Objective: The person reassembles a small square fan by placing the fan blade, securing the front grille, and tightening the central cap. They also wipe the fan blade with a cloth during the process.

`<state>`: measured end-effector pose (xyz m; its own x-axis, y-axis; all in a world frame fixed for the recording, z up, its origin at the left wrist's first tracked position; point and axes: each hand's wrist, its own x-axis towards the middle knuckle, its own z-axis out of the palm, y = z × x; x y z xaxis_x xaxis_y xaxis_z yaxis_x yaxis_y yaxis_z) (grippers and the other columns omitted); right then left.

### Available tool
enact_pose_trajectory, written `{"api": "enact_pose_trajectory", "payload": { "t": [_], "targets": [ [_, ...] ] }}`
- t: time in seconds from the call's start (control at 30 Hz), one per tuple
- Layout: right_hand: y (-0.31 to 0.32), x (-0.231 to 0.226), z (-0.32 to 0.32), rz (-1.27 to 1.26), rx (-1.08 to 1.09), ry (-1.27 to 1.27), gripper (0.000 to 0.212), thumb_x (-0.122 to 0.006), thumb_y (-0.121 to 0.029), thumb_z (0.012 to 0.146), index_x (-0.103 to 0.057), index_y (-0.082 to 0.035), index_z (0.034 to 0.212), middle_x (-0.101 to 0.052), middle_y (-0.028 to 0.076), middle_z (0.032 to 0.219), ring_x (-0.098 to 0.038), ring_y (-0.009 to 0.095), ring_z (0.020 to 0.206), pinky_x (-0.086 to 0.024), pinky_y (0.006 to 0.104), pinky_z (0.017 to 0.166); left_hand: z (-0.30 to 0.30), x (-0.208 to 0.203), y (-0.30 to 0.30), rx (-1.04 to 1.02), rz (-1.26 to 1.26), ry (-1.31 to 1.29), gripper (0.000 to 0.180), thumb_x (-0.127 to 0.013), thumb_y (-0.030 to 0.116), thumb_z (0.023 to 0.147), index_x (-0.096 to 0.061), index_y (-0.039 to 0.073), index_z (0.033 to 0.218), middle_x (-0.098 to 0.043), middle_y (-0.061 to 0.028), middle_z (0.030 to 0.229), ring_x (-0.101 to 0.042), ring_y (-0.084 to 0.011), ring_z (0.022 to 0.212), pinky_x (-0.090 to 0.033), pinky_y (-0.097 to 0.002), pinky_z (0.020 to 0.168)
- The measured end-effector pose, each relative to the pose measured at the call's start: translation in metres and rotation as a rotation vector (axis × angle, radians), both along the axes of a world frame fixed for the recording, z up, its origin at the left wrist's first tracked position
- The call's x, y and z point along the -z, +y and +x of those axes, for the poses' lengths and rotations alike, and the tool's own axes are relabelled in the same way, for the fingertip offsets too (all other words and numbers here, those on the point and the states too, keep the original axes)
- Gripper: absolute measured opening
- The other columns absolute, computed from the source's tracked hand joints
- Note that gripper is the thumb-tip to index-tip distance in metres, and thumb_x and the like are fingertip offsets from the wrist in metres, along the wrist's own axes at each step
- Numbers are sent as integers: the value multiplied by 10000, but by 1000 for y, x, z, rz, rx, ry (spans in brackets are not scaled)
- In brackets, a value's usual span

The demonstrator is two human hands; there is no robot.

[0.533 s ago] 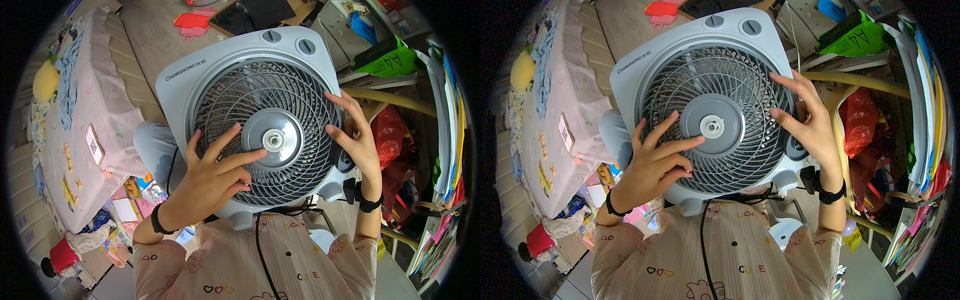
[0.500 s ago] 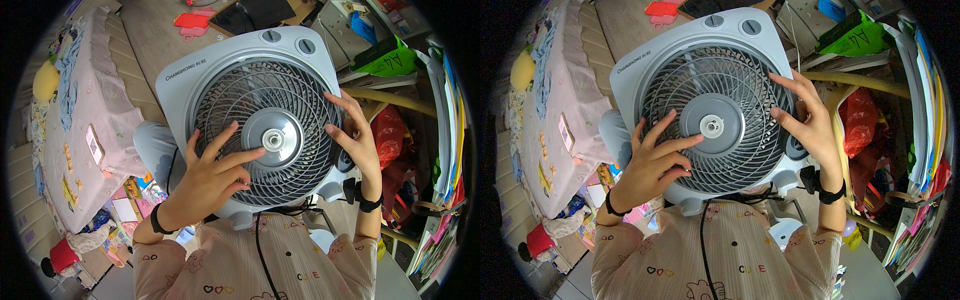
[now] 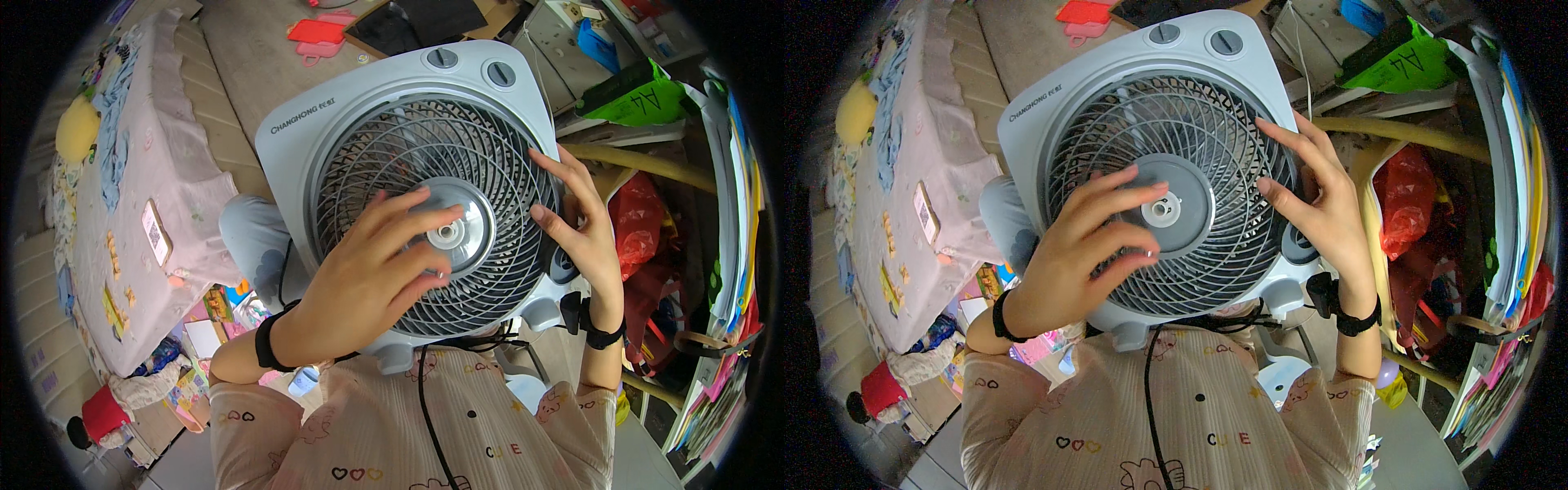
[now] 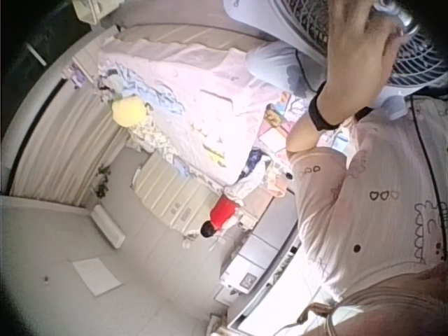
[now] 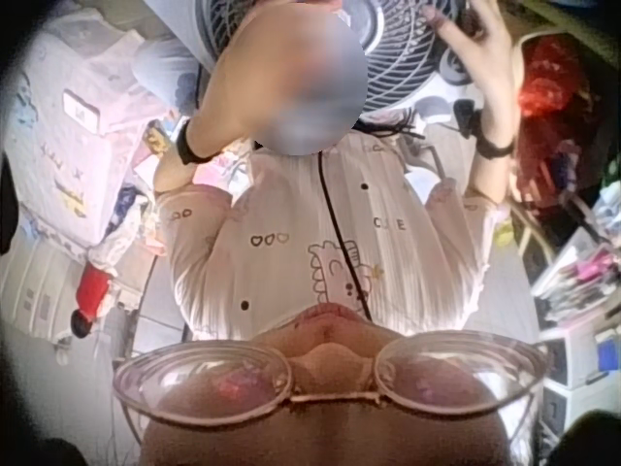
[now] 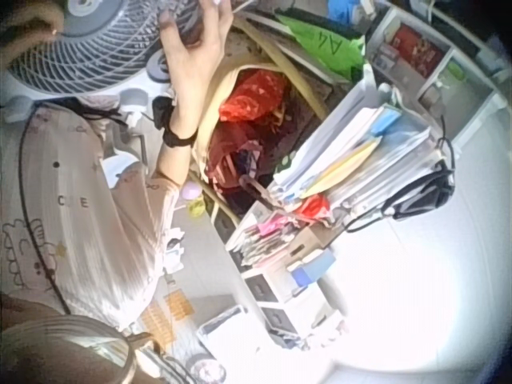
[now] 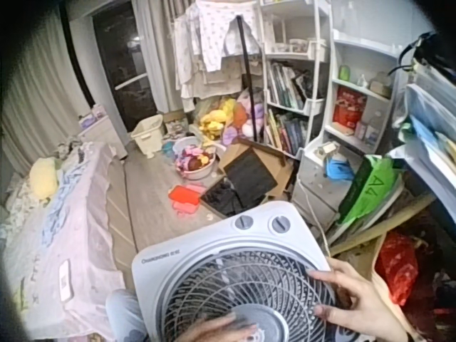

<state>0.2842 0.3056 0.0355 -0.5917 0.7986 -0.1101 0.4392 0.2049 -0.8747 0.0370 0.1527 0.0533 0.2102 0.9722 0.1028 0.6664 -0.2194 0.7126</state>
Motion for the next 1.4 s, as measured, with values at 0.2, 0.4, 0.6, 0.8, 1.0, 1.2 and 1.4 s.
{"api": "enact_pose_trajectory", "payload": {
  "t": [0.2,0.4,0.6,0.8,1.0,1.2,1.4],
  "targets": [
    [-1,-1,-3,45,-19,-15,557,-746,-54,812,-622,-118,1352,-461,140,1463,-511,143,1203,-411,240,936,4,11,14,-120,152,-89,158,-693,32,847,-618,65,982,-635,-59,1056,-594,-287,942,-500,-390,822],
    [0,1,1,38,9,-50,573,-753,-73,801,-625,-151,1354,-482,101,1456,-490,81,956,-391,202,729,5,9,16,-100,54,-62,188,-721,-13,831,-633,47,986,-685,-77,1011,-646,-258,901,-518,-345,784],
    [0,4,2,56,23,-75,586,-767,-198,804,-616,-171,1369,-503,42,1463,-281,43,623,-279,194,572,10,8,18,-95,62,-11,177,-726,-10,829,-604,45,945,-677,-80,999,-640,-262,852,-518,-358,751],
    [1,2,3,40,18,-36,566,-760,-94,815,-621,-161,1359,-500,73,1441,-358,26,648,-332,190,576,10,8,18,-109,75,-17,190,-738,-16,816,-601,41,934,-680,-85,986,-646,-266,852,-524,-348,719],
    [1,2,3,43,11,-31,566,-764,-100,819,-619,-167,1362,-501,64,1440,-345,26,636,-334,189,574,0,9,22,-97,125,-41,170,-696,-2,836,-580,37,953,-635,-94,956,-621,-296,869,-520,-381,740],
    [0,0,2,52,12,-47,569,-768,-101,814,-623,-183,1357,-512,67,1432,-327,24,598,-332,183,559,5,9,20,-106,83,-14,189,-721,-17,818,-584,35,938,-659,-91,962,-641,-281,879,-522,-362,740],
    [1,1,0,58,22,-68,578,-771,-104,809,-620,-190,1361,-515,77,1430,-328,25,596,-339,186,560,-5,8,19,-86,57,-44,171,-669,17,852,-532,40,953,-597,-106,924,-585,-331,872,-493,-423,738]
  ]
}}
